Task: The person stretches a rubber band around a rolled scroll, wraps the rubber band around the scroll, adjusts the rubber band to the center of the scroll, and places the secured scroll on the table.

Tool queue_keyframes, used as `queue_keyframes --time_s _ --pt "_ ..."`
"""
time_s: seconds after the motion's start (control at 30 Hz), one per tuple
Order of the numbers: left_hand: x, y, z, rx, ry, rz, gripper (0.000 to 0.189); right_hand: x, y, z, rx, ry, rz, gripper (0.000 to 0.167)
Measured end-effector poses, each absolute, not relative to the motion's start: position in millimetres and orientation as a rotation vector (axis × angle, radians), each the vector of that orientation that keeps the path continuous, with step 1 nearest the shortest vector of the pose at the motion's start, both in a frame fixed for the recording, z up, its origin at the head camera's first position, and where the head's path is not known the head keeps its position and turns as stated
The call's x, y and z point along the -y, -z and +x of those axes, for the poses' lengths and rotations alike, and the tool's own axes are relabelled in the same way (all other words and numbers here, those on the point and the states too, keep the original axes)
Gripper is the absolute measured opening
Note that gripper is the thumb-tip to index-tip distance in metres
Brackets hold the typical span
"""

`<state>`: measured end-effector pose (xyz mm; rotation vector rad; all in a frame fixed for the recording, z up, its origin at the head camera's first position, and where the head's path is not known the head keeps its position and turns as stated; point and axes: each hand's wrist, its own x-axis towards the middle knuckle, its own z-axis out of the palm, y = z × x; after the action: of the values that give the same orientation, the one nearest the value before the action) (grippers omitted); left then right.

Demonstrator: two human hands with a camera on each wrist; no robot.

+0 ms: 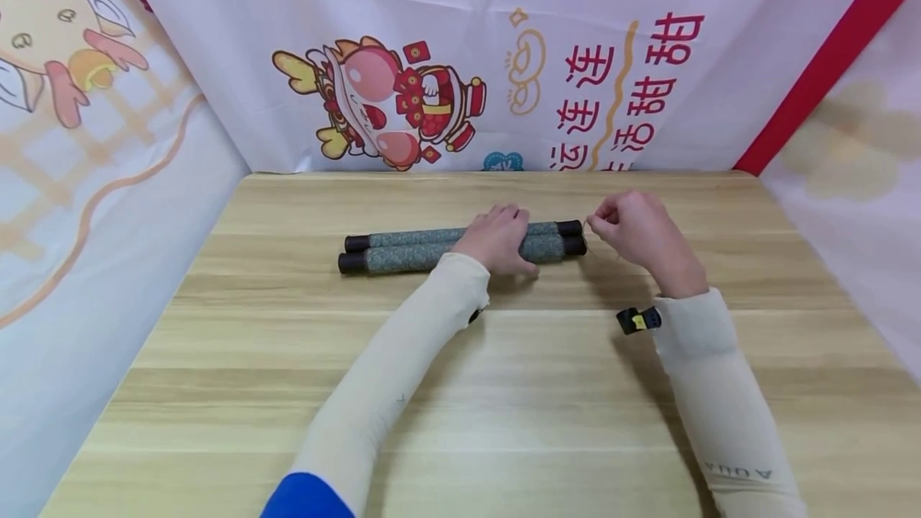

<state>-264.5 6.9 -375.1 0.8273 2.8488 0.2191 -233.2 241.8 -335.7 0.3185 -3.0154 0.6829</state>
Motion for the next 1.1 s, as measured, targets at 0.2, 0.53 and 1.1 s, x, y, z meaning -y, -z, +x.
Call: queue_keyframes --time_s 0.2,0.53,1.1 --pt "-12.5 375.1 -266.5 -2.803 -0.229 0.76 0.099 -242.9 335.8 -234.3 3.026 -0.673 0.296 0.023" --pt "-9.9 382.5 -275.6 -2.747 -0.303 0.738 0.098 -244.1 336.2 -234.7 3.02 -0.682 0.285 0.024" --pt "2.8 382.5 -287.9 -2.851 -0.288 0.81 0.081 -245.4 328.8 -230.2 3.03 -0.673 0.25 0.025"
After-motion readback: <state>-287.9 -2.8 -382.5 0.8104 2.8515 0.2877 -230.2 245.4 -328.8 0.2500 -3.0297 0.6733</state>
